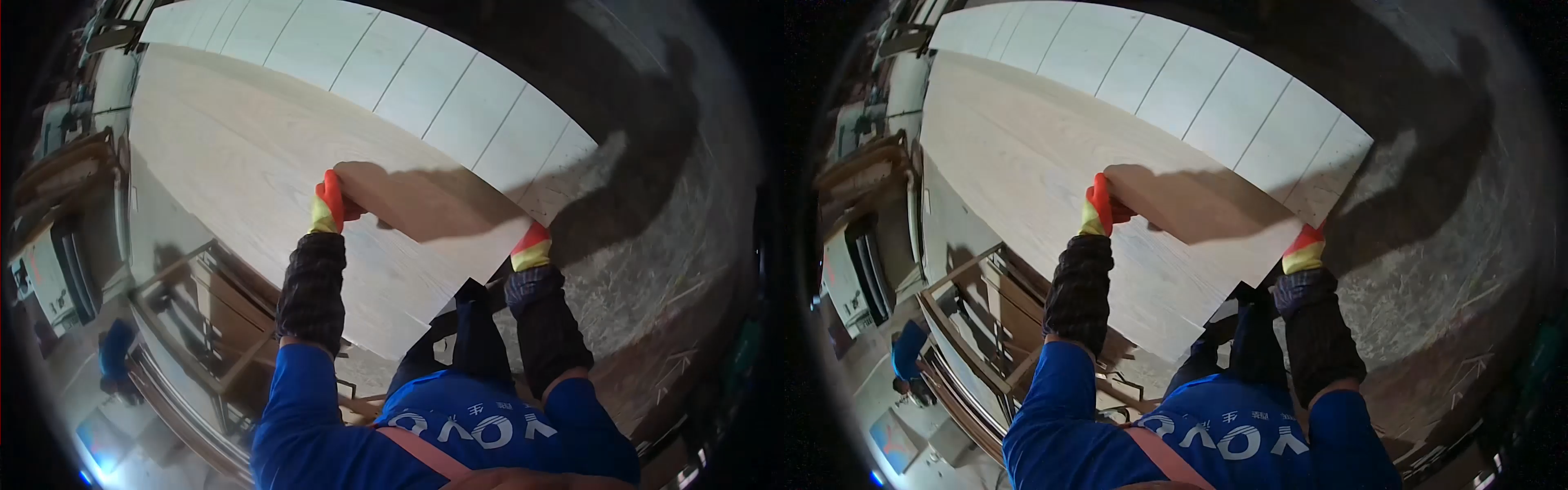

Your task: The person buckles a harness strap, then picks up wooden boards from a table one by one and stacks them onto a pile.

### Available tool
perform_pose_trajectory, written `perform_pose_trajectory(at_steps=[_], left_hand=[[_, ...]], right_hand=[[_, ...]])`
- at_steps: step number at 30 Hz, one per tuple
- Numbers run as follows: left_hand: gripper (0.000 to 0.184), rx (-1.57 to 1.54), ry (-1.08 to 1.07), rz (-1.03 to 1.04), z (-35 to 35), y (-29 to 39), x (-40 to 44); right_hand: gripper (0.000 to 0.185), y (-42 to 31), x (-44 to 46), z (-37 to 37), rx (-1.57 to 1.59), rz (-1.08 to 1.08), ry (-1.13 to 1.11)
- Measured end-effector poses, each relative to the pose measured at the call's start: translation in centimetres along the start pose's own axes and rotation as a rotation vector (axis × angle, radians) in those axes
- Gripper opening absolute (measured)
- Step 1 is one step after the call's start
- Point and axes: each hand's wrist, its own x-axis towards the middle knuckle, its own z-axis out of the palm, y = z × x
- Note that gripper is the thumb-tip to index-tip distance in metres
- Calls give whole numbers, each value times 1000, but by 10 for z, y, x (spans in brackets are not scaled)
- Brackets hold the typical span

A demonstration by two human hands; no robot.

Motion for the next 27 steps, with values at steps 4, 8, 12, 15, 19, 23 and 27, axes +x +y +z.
perform_pose_trajectory(at_steps=[4,8,12,15,19,23,27], left_hand=[[40,-233,267,230,11,-77,29],[33,-128,414,215,4,-72,28],[33,-408,155,247,1,-76,16],[36,-503,-6,212,12,-41,-64],[36,-523,-5,-7,12,-114,-144],[41,-305,6,-174,-24,-244,-222],[42,-116,153,-315,-80,-356,-317]], right_hand=[[56,-56,-5,25,-36,45,225],[52,-14,28,33,92,155,149],[49,-17,37,14,193,233,83],[50,-34,22,7,82,337,192],[55,-59,-49,12,-623,451,667],[58,-73,-119,12,-1096,762,226],[64,-33,-131,-61,-799,1112,-27]])
